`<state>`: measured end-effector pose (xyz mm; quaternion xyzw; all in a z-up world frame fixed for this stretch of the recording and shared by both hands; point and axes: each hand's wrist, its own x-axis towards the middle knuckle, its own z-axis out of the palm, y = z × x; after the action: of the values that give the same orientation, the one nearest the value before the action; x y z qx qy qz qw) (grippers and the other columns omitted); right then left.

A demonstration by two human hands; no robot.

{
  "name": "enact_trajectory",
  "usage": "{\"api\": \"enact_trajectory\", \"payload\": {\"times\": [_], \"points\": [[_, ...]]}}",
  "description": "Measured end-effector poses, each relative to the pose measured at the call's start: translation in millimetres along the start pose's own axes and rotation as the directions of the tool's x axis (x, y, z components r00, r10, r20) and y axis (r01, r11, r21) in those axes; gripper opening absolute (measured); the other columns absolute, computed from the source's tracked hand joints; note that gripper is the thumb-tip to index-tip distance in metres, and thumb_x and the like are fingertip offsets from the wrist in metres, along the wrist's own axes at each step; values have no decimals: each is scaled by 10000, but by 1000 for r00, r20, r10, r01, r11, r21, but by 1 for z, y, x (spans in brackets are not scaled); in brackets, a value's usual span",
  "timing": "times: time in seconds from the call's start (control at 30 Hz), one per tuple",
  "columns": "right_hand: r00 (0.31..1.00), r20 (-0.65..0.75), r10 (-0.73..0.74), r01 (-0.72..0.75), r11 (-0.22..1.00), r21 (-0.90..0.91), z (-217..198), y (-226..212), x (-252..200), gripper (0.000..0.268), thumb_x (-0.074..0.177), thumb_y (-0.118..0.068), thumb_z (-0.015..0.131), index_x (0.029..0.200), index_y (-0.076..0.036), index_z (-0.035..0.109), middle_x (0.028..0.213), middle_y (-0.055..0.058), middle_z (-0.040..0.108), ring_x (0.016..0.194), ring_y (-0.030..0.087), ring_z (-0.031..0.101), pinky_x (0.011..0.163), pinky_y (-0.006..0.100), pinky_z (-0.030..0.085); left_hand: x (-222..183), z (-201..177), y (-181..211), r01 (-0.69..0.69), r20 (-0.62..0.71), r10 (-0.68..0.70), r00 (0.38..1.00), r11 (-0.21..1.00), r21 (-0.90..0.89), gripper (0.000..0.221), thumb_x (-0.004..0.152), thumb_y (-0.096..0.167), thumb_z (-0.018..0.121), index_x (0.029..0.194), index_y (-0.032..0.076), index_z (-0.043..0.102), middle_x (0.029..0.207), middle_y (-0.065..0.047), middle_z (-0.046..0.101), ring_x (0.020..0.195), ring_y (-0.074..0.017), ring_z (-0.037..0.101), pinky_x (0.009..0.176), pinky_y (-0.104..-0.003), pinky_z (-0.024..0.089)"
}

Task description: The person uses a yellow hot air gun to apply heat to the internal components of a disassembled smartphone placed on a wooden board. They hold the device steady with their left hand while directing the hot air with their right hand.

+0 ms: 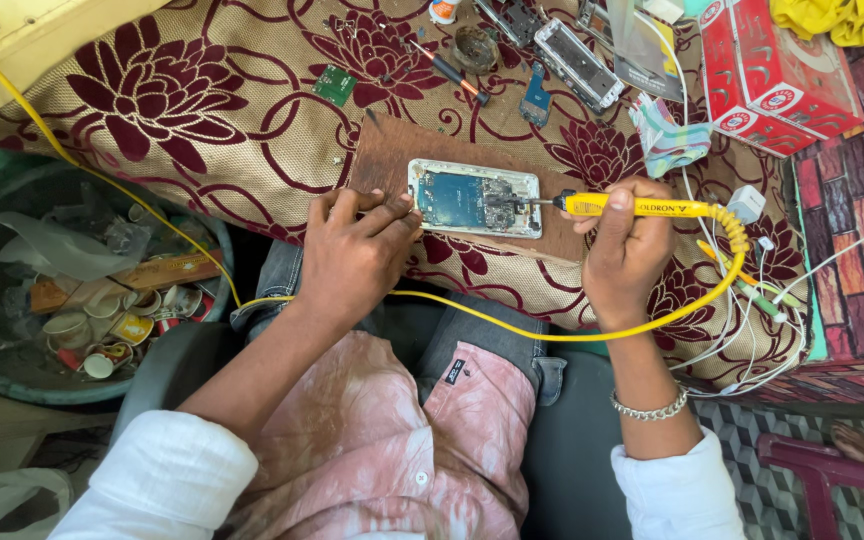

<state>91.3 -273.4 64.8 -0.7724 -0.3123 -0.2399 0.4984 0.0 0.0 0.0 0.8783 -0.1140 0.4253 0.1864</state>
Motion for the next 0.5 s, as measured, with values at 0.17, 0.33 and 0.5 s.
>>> {"api": "enact_trajectory", "payload": {"times": [0.17,0.33,0.5], "points": [[1000,9,8,-8,1000,-23,-2,-3,0,290,1204,-263,448,1126,14,484,896,138,708,779,158,698,724,254,557,1,0,0,5,6,-4,1000,1000,-7,198,927,232,776,1086,115,793,1193,5,763,1135,-227,631,979,-409,436],[1000,8,13,-12,999,-34,-4,-1,0,288,1208,-262,449,1118,9,489,878,131,700,765,152,690,721,249,554,0,-1,0,5,8,-5,1000,1000,-6,205,922,235,771,1088,118,795,1188,8,761,1137,-229,628,979,-412,436],[999,-13,38,-38,999,4,-6,4,0,260,1210,-237,444,1131,8,481,882,135,666,755,166,680,711,263,557,1,0,0,4,1,-4,1000,1000,-17,188,926,234,772,1071,117,791,1186,9,762,1132,-229,628,975,-414,436]]}}
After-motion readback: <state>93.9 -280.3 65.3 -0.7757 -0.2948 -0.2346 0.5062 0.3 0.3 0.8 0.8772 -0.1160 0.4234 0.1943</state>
